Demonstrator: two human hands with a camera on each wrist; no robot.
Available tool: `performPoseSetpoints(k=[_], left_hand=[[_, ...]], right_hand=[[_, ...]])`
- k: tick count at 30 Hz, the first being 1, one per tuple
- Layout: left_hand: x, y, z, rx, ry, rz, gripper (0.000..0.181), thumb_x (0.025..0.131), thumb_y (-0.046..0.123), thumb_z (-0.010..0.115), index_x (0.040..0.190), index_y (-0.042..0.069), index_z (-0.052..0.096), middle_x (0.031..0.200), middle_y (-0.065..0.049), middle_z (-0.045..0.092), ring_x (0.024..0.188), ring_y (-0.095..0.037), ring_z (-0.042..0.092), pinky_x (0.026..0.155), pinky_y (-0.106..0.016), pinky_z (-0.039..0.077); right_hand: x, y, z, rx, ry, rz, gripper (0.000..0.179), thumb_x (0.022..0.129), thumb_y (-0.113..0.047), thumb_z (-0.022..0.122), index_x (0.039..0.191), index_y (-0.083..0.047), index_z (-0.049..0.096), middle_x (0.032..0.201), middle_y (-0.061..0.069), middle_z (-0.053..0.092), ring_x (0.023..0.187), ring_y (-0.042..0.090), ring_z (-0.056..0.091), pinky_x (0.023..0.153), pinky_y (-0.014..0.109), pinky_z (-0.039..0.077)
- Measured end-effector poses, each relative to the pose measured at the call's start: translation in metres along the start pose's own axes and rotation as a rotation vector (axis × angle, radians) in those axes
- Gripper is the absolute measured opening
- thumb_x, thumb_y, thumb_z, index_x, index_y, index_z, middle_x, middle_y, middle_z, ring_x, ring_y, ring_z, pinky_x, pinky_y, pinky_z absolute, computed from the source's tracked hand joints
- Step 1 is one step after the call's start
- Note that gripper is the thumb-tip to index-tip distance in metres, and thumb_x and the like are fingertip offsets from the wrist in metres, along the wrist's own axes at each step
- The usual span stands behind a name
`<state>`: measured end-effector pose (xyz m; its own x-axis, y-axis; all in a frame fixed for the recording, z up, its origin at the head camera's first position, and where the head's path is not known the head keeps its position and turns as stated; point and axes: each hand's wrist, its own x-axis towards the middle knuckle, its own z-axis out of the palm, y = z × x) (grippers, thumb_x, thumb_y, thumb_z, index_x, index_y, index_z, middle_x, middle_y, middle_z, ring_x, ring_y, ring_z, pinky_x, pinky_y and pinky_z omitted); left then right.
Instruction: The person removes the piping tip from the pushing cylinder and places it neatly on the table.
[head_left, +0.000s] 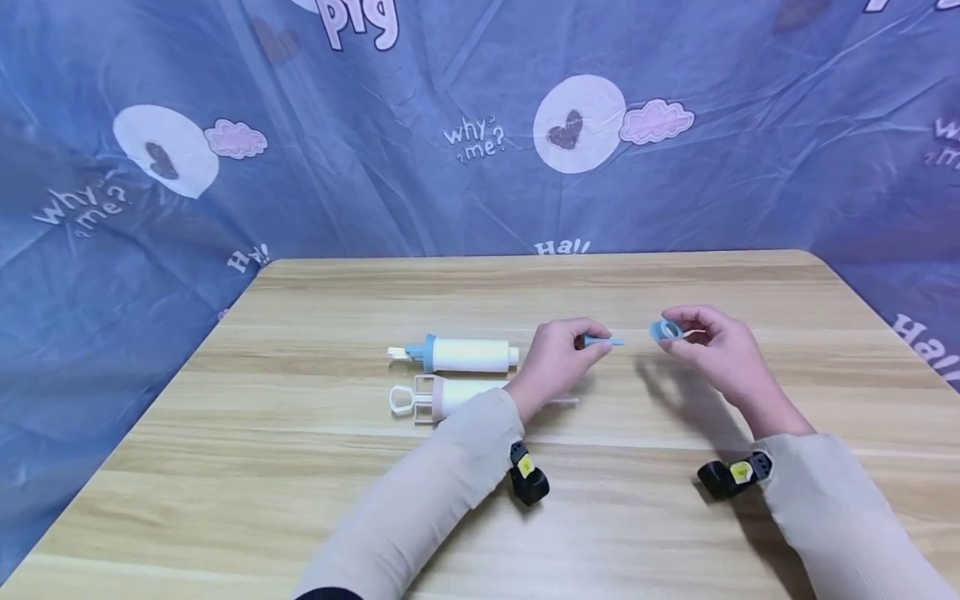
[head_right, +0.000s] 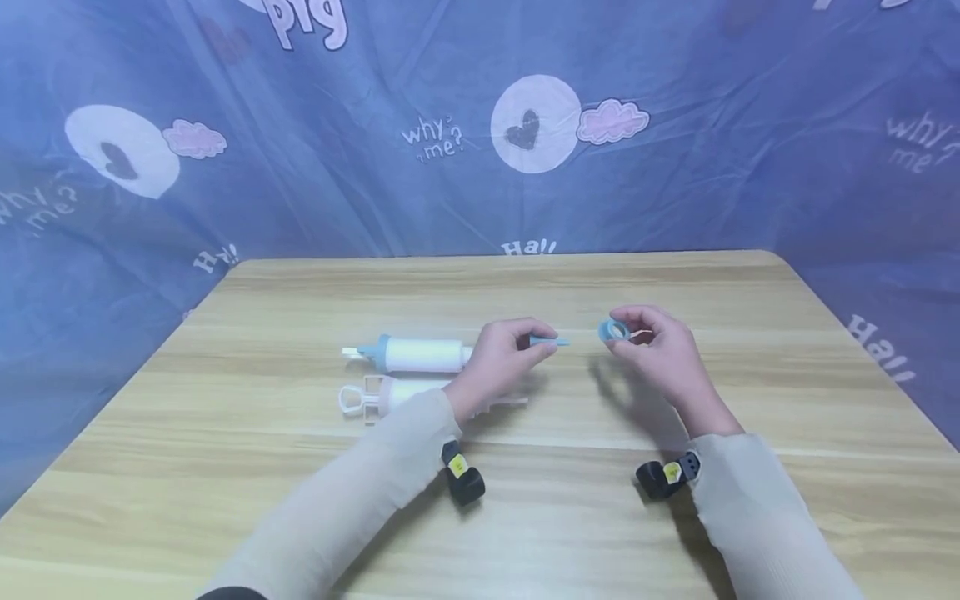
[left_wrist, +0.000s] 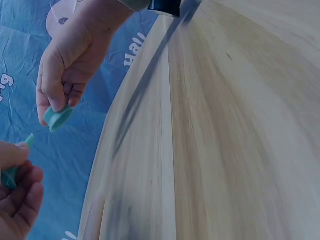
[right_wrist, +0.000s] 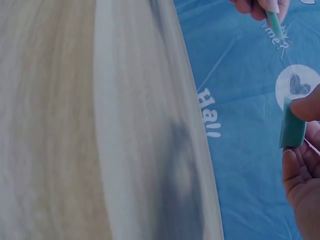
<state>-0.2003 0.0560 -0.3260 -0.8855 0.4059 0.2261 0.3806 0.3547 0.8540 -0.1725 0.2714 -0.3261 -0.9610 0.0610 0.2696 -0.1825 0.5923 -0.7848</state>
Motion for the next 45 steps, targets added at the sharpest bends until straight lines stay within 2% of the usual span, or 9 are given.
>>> performPoseSetpoints(k=[5,7,13,15,20,27,34,39,45], left_hand=[[0.009,0.002,0.013,0.029,0.007,-0.042,0.012,0.084,0.013,0.068,0.095,0.009,0.071,0.084,0.003,0.068,0.066,-0.002,0.050,0.059,-0.012,0.042],[0.013,0.001,0.018,0.048,0.016,-0.062,0.011,0.083,0.012,0.069,0.093,0.010,0.071,0.085,0.003,0.069,0.069,-0.002,0.052,0.064,-0.012,0.043],[0.020,-0.004,0.029,0.188,0.024,-0.122,0.009,0.081,0.010,0.070,0.089,0.013,0.072,0.085,0.005,0.070,0.073,-0.003,0.056,0.071,-0.013,0.044],[0.022,-0.005,0.031,0.236,0.027,-0.137,0.010,0.080,0.009,0.070,0.088,0.014,0.073,0.086,0.005,0.071,0.075,-0.004,0.058,0.073,-0.014,0.045],[0.026,-0.006,0.035,0.298,0.049,-0.186,0.011,0.079,0.010,0.070,0.087,0.017,0.073,0.086,0.008,0.071,0.080,-0.006,0.060,0.077,-0.019,0.045],[0.028,-0.007,0.043,0.292,0.036,-0.224,0.013,0.076,0.010,0.073,0.086,0.018,0.074,0.087,0.008,0.071,0.085,-0.009,0.061,0.079,-0.021,0.045],[0.028,-0.009,0.053,0.346,0.035,-0.278,0.011,0.076,0.013,0.073,0.081,0.023,0.074,0.085,0.013,0.070,0.090,-0.006,0.061,0.080,-0.024,0.040],[0.029,-0.007,0.058,0.374,0.034,-0.295,0.007,0.076,0.016,0.074,0.075,0.023,0.073,0.079,0.015,0.069,0.090,-0.005,0.061,0.082,-0.028,0.038],[0.029,-0.006,0.062,0.401,0.033,-0.298,0.007,0.076,0.016,0.074,0.075,0.023,0.073,0.080,0.014,0.069,0.091,-0.006,0.061,0.081,-0.027,0.040]], right_hand=[[0.002,0.003,-0.003,-0.025,-0.039,0.041,0.040,0.083,-0.011,0.067,0.119,0.003,0.058,0.087,-0.022,0.054,0.074,-0.005,0.052,0.063,0.011,0.046],[0.003,0.005,-0.004,-0.033,-0.054,0.056,0.041,0.083,-0.012,0.067,0.119,0.003,0.057,0.090,-0.019,0.056,0.075,-0.005,0.052,0.064,0.011,0.045],[0.006,0.014,-0.004,-0.054,-0.145,0.109,0.043,0.085,-0.014,0.065,0.123,0.004,0.055,0.110,0.016,0.060,0.080,-0.006,0.051,0.069,0.009,0.044],[0.007,0.016,-0.004,-0.062,-0.183,0.116,0.044,0.085,-0.014,0.065,0.123,0.005,0.054,0.114,0.022,0.058,0.082,-0.006,0.051,0.070,0.009,0.043],[0.012,0.021,-0.002,-0.102,-0.257,0.145,0.050,0.083,-0.022,0.069,0.124,0.003,0.055,0.113,0.021,0.060,0.085,0.002,0.053,0.072,0.012,0.044],[0.016,0.026,0.005,-0.144,-0.291,0.140,0.049,0.082,-0.025,0.070,0.121,0.001,0.058,0.109,0.019,0.063,0.089,0.013,0.056,0.071,0.017,0.045],[0.013,0.030,0.007,-0.109,-0.306,0.186,0.048,0.082,-0.021,0.071,0.121,0.002,0.057,0.104,0.016,0.062,0.085,0.012,0.053,0.067,0.018,0.044],[0.011,0.034,0.005,-0.088,-0.297,0.198,0.049,0.081,-0.021,0.072,0.121,0.003,0.057,0.104,0.016,0.062,0.084,0.011,0.053,0.068,0.018,0.044],[0.009,0.038,0.003,-0.068,-0.285,0.201,0.048,0.080,-0.019,0.072,0.120,0.004,0.057,0.100,0.014,0.062,0.081,0.008,0.053,0.066,0.018,0.045]])
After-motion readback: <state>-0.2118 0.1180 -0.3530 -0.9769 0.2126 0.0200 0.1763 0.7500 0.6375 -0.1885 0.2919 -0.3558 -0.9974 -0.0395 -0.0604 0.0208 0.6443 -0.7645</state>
